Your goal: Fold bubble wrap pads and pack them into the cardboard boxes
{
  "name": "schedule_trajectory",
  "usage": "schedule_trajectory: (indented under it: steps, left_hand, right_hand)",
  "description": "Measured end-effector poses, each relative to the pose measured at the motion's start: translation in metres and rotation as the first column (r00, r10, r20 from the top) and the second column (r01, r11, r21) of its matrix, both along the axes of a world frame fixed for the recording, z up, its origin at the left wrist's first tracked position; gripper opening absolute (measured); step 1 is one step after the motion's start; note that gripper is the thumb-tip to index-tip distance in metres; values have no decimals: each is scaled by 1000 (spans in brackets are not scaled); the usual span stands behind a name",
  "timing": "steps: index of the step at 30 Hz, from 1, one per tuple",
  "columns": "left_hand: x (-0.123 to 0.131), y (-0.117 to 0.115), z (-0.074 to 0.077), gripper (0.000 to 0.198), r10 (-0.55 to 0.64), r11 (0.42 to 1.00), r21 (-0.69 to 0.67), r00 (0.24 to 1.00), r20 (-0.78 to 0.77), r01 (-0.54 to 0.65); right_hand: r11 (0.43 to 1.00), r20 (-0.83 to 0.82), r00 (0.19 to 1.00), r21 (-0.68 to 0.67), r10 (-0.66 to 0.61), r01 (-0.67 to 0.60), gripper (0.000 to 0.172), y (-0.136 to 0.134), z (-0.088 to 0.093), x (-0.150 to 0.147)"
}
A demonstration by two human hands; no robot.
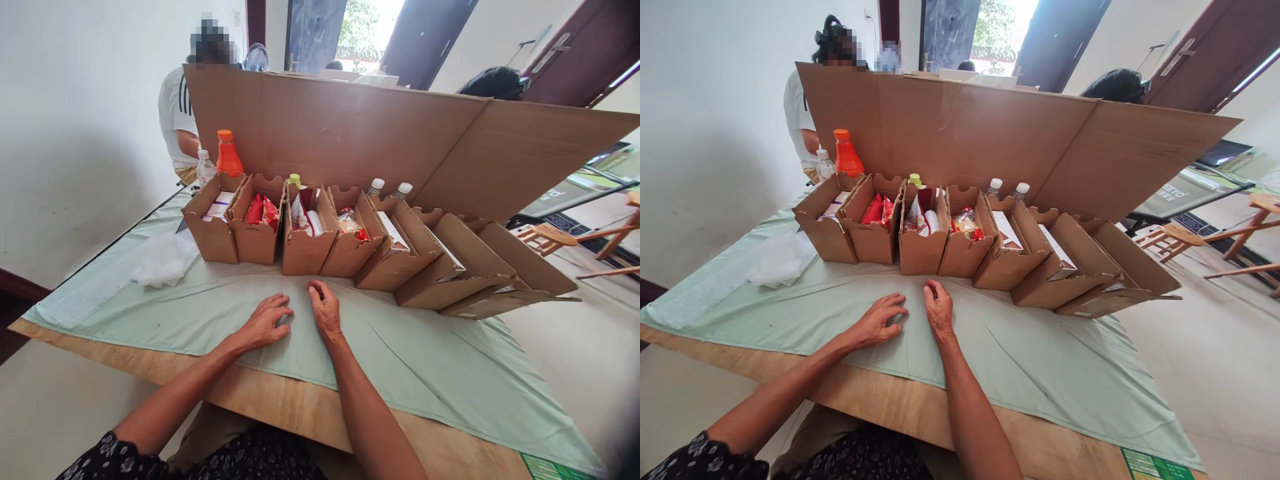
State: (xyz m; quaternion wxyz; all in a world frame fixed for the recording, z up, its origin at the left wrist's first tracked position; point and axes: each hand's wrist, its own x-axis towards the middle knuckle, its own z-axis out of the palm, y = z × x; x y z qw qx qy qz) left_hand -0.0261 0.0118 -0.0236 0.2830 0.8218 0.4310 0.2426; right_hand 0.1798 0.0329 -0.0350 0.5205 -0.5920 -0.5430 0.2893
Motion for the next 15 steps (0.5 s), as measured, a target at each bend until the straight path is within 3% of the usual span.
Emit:
schedule_trajectory:
  steps: [3,6,12,15]
  left_hand:
    - [-20,-16,-9,42,-56,996,66,998,33,53]
    - [-22,-21,-15,41,-23,994,107,997,76,15]
    - [-16,-20,-9,38,-33,989,146,999,42,27]
    - [-17,-21,-8,37,-47,988,150,999,20,44]
  right_hand:
    - [998,61,997,-2,57,-57,34,-2,6,-10]
    - [991,109,985,-3,135,-135,33,10,16,-26]
    - [980,154,968,-6,198,-200,35,57,36,-52]
    - [979,169,965,2,198,-202,38,61,42,-55]
